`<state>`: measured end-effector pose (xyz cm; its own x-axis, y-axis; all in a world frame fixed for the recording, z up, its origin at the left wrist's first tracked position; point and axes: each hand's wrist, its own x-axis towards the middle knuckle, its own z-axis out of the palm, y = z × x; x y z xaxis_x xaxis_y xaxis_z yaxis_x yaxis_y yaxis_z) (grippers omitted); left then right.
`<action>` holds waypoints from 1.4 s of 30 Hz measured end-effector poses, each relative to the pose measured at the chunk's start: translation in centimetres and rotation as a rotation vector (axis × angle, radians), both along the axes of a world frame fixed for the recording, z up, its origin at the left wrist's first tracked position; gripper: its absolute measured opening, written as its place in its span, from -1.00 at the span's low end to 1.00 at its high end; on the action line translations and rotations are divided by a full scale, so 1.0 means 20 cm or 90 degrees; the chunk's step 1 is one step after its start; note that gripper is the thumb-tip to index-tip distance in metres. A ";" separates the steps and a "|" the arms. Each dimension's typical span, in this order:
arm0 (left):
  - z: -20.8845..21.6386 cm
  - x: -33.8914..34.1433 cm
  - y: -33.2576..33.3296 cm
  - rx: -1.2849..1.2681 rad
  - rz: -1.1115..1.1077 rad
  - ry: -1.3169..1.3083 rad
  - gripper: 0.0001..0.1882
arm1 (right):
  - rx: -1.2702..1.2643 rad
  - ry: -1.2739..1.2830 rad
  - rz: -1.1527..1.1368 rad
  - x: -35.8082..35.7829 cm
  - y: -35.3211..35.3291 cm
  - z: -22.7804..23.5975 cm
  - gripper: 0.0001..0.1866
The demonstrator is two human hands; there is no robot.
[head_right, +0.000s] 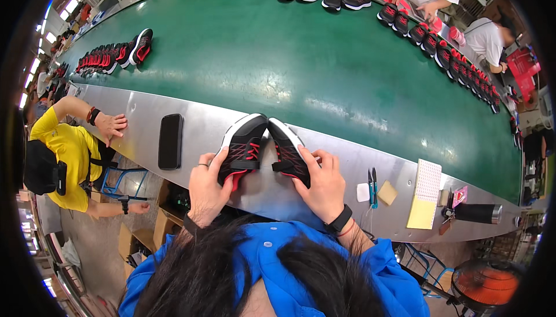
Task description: The person picks pairs of black and red sneakers from a green conveyor belt, inspects them by turning them over and checking the laces and interior, then places them back on the belt. The person also briefly uses a handheld scanner on the shoes.
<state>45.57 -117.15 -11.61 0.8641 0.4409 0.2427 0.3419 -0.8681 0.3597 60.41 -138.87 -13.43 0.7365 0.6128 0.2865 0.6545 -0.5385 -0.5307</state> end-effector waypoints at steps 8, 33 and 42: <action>-0.02 0.05 -0.05 -0.035 0.032 0.047 -0.29 | -0.021 0.014 -0.040 -0.01 0.02 0.00 -0.20; 0.02 0.19 -0.12 -0.075 -0.101 -0.094 -0.70 | -0.162 0.070 -0.301 0.27 -0.55 -0.10 -0.77; -0.03 0.35 -0.28 0.074 -0.041 0.019 -0.69 | -0.196 0.091 -0.367 0.23 -0.75 -0.26 -0.81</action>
<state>52.54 -122.69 -12.25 0.8974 0.3548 0.2622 0.2933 -0.9238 0.2461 64.93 -153.88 -18.72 0.9883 0.1480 0.0363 0.1511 -0.9216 -0.3576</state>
